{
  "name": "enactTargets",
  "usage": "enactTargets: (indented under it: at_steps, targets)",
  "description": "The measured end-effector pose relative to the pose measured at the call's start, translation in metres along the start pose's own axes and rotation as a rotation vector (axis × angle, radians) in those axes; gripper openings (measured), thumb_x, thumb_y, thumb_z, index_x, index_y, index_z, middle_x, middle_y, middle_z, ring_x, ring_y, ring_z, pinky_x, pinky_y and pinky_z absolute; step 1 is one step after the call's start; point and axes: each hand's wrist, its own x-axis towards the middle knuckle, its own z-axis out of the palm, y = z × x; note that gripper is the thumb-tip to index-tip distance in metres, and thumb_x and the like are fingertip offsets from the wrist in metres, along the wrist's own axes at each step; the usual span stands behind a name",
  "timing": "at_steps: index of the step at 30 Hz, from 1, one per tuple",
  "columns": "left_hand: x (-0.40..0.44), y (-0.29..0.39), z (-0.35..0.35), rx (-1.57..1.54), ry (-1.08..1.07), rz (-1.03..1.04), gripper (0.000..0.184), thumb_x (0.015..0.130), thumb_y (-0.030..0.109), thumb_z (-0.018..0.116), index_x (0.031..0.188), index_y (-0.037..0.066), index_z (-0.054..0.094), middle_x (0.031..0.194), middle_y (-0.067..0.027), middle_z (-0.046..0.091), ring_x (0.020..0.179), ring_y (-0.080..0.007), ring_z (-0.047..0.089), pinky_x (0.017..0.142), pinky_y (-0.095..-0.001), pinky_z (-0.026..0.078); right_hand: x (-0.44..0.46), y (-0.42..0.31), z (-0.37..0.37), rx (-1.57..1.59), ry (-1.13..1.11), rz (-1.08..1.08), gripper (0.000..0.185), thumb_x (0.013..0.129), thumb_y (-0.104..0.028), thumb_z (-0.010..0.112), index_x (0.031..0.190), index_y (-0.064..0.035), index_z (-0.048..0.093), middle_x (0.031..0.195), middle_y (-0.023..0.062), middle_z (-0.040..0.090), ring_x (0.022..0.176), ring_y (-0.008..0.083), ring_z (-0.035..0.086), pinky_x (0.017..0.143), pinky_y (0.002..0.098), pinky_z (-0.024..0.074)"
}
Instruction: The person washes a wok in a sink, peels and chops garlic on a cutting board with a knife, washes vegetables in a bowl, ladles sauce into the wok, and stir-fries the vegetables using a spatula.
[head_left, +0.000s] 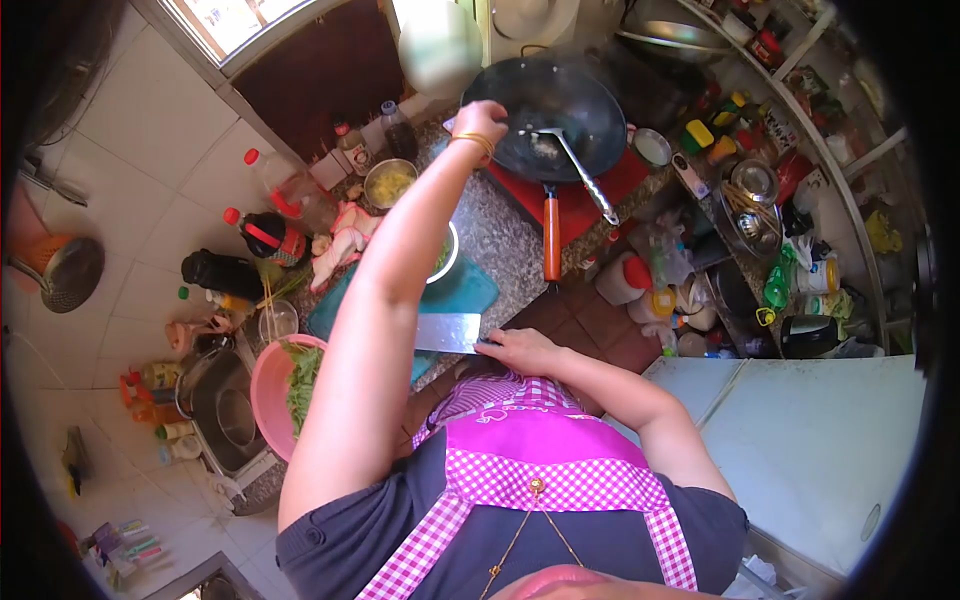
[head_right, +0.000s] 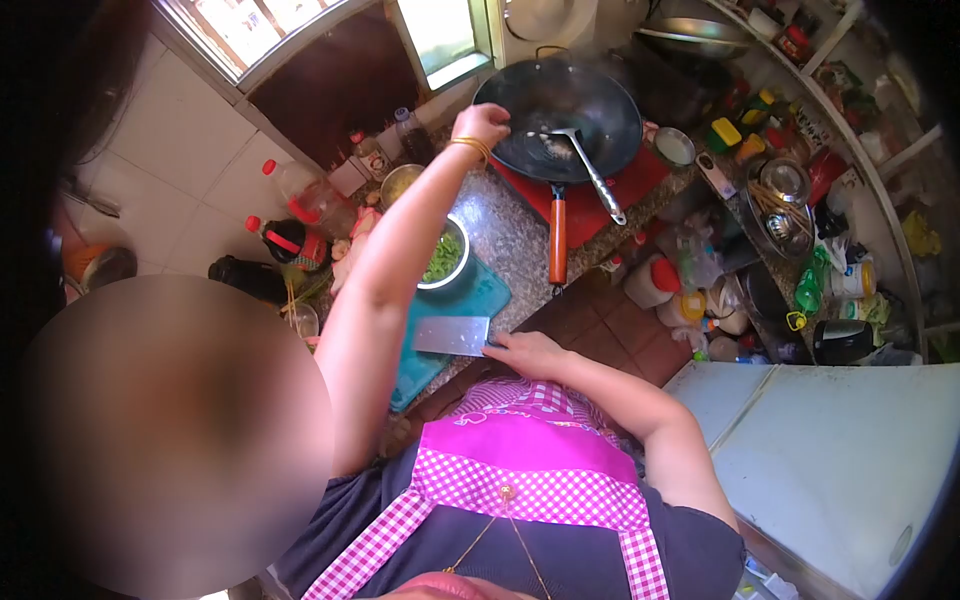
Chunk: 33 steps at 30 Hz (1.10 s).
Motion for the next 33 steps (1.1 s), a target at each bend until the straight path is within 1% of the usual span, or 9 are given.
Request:
enactTargets:
  at_steps: [5, 11, 13, 21, 24, 27, 29, 31, 33]
  targets:
    - [-0.050, -0.012, -0.075, -0.353, 0.074, 0.040, 0.020, 0.078, 0.018, 0.069, 0.093, 0.005, 0.070, 0.081, -0.0051, 0.069, 0.073, -0.0111, 0.063, 0.069, -0.0253, 0.050, 0.019, 0.011, 0.029, -0.039, 0.079, -0.029, 0.042, 0.080, -0.009, 0.051, 0.121, -0.0152, 0.051, 0.094, 0.0139, 0.053, 0.079, 0.0304, 0.060, 0.063, 0.0381, 0.0513]
    - [-0.212, -0.121, -0.167, -0.410, 0.112, -0.208, 0.017, 0.083, 0.011, 0.060, 0.095, 0.000, 0.067, 0.080, -0.0018, 0.065, 0.072, -0.0090, 0.058, 0.067, -0.0247, 0.048, 0.054, 0.012, 0.053, -0.101, 0.133, 0.035, 0.047, 0.076, -0.003, 0.052, 0.121, -0.0164, 0.053, 0.093, 0.0117, 0.052, 0.079, 0.0279, 0.060, 0.063, 0.0385, 0.0512]
    - [-0.277, -0.134, -0.181, -0.452, -0.007, -0.514, 0.017, 0.084, 0.009, 0.058, 0.096, 0.000, 0.066, 0.082, -0.0018, 0.064, 0.072, -0.0082, 0.057, 0.064, -0.0224, 0.046, 0.071, 0.013, 0.066, -0.098, 0.144, 0.033, 0.047, 0.075, -0.003, 0.053, 0.120, -0.0159, 0.053, 0.093, 0.0112, 0.052, 0.079, 0.0274, 0.059, 0.064, 0.0388, 0.0507]
    - [-0.406, -0.176, -0.123, -0.725, -0.077, -0.793, 0.019, 0.090, 0.013, 0.057, 0.105, 0.004, 0.063, 0.092, -0.0031, 0.066, 0.078, -0.0084, 0.060, 0.066, -0.0206, 0.049, 0.134, 0.019, 0.076, -0.169, 0.151, 0.011, 0.037, 0.078, -0.009, 0.050, 0.114, -0.0119, 0.057, 0.106, 0.0098, 0.055, 0.098, 0.0263, 0.052, 0.080, 0.0381, 0.0424]
    - [-0.390, -0.178, -0.088, -0.752, -0.120, -0.835, 0.020, 0.090, 0.017, 0.057, 0.104, 0.005, 0.063, 0.093, -0.0037, 0.066, 0.078, -0.0099, 0.061, 0.067, -0.0223, 0.050, 0.126, -0.012, 0.006, -0.107, 0.433, -0.104, 0.033, 0.068, -0.003, 0.059, 0.101, -0.0094, 0.064, 0.104, 0.0085, 0.058, 0.102, 0.0271, 0.053, 0.083, 0.0391, 0.0429]
    - [-0.351, -0.186, -0.048, -0.842, -0.033, -0.909, 0.033, 0.089, 0.020, 0.058, 0.118, 0.005, 0.052, 0.102, -0.0081, 0.062, 0.080, -0.0171, 0.062, 0.068, -0.0261, 0.051, 0.091, 0.018, -0.102, -0.373, 0.897, 0.081, 0.019, 0.068, -0.002, 0.057, 0.083, -0.0085, 0.068, 0.086, 0.0068, 0.061, 0.091, 0.0278, 0.056, 0.080, 0.0405, 0.0435]
    - [-0.326, -0.190, -0.025, -0.912, 0.162, -0.965, 0.041, 0.089, 0.020, 0.058, 0.124, 0.005, 0.045, 0.107, -0.0109, 0.058, 0.081, -0.0206, 0.062, 0.069, -0.0276, 0.052, 0.051, 0.061, -0.148, -0.729, 0.913, 0.578, 0.042, 0.073, -0.014, 0.063, 0.114, -0.0118, 0.058, 0.114, 0.0116, 0.053, 0.104, 0.0308, 0.050, 0.084, 0.0454, 0.0421]
    - [-0.302, -0.195, -0.009, -0.917, 0.232, -0.986, 0.039, 0.087, 0.018, 0.059, 0.118, 0.002, 0.042, 0.085, -0.0116, 0.058, 0.065, -0.0196, 0.060, 0.053, -0.0273, 0.050, 0.020, 0.114, -0.164, -0.712, 0.646, 0.948, 0.059, 0.076, -0.021, 0.066, 0.131, -0.0158, 0.045, 0.122, 0.0139, 0.046, 0.109, 0.0339, 0.050, 0.087, 0.0449, 0.0433]
    - [-0.288, -0.196, -0.001, -1.020, 0.220, -1.012, 0.035, 0.086, 0.016, 0.059, 0.114, 0.002, 0.043, 0.084, -0.0135, 0.058, 0.061, -0.0193, 0.059, 0.049, -0.0276, 0.051, 0.009, 0.137, -0.172, -0.271, 0.342, 1.103, 0.059, 0.078, -0.019, 0.061, 0.134, -0.0182, 0.041, 0.117, 0.0167, 0.050, 0.101, 0.0359, 0.056, 0.083, 0.0459, 0.0464]
